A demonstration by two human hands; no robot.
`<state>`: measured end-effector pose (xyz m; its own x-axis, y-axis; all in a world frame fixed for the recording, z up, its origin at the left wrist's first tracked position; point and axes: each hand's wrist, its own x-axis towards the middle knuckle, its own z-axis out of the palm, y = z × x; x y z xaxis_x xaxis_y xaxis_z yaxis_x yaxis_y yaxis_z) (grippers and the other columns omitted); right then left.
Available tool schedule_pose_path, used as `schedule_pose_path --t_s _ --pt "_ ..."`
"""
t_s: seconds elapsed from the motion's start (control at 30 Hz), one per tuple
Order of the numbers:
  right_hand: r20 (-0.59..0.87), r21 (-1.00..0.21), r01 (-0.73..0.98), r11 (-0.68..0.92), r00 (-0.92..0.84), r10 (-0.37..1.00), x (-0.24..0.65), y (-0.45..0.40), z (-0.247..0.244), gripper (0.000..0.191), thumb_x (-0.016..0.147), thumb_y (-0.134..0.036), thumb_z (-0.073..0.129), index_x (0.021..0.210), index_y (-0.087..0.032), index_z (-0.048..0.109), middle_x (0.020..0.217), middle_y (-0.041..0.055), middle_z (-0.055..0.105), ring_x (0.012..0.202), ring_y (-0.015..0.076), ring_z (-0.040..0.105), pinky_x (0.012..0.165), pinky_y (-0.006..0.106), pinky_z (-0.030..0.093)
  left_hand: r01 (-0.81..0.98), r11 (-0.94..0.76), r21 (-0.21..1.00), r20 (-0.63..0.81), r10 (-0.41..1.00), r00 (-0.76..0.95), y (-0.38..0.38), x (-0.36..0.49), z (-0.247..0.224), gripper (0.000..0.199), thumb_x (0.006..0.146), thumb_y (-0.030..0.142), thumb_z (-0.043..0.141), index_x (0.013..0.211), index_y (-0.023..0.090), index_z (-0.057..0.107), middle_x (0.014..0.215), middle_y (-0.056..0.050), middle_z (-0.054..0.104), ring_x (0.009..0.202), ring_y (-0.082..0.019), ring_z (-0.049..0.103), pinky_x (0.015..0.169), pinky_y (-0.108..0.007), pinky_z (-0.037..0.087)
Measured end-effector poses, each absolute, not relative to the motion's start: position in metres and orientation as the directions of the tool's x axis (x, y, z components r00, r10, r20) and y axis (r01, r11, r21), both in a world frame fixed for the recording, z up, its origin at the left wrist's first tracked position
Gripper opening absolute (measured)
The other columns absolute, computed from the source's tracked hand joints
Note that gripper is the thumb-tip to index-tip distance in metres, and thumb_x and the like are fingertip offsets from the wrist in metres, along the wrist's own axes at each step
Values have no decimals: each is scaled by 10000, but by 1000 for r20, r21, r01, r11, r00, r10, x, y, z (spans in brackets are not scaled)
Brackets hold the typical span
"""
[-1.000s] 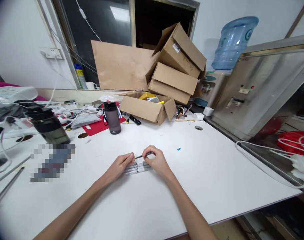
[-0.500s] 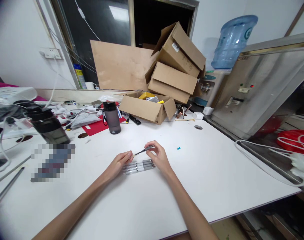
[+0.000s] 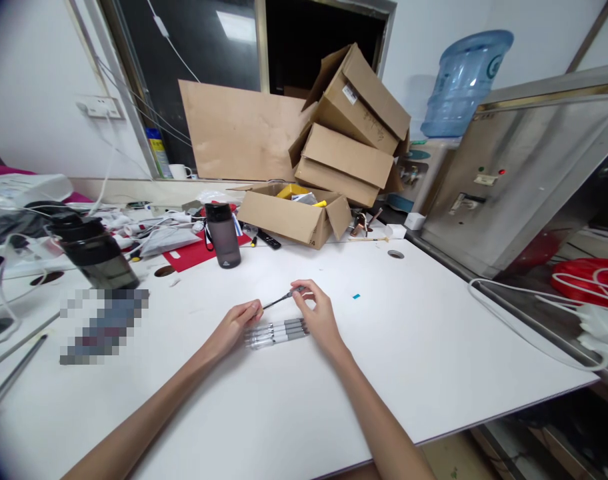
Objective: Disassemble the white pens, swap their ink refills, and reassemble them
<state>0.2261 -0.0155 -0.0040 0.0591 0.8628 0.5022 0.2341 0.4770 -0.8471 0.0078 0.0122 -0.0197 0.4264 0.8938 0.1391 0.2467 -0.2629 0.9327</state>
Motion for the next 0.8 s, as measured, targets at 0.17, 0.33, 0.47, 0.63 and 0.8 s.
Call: schedule_pose_path --t_s 0.17,0.33,0.47,0.63,0.8 --pt "497 -857 231 461 130 858 232 -12 -4 205 952 -384 586 1072 -237 663 1092 68 685 950 212 637 909 361 503 268 -271 925 143 899 415 14 5 -19 461 1005 537 362 687 208 416 657 39 353 627 -154 346 617 -278 285" --pt "459 -881 207 425 161 873 236 -11 -6 212 940 -393 595 1068 -235 657 1076 67 676 977 218 628 895 350 499 273 -297 915 166 894 417 14 4 -18 450 1010 512 356 679 209 385 671 33 363 647 -157 348 633 -278 286" --pt "395 -917 141 373 189 899 238 -8 -8 241 911 -424 612 1050 -231 651 1010 60 665 886 212 628 832 347 507 277 -290 916 159 897 412 15 3 -19 453 1012 522 358 687 209 396 670 35 350 642 -155 341 629 -280 286" --pt "356 -934 91 344 240 903 243 -4 -8 236 865 -413 625 1006 -226 645 926 45 652 779 194 597 753 331 486 307 -292 906 153 901 405 15 2 -18 464 1009 537 348 679 213 383 662 34 355 641 -159 344 635 -283 296" --pt "349 -936 143 320 277 895 248 -2 -14 157 870 -339 543 939 -237 640 714 -10 548 663 181 511 654 302 416 348 -306 886 163 909 383 10 2 -11 476 1010 550 347 674 214 372 654 41 347 637 -157 337 638 -281 284"
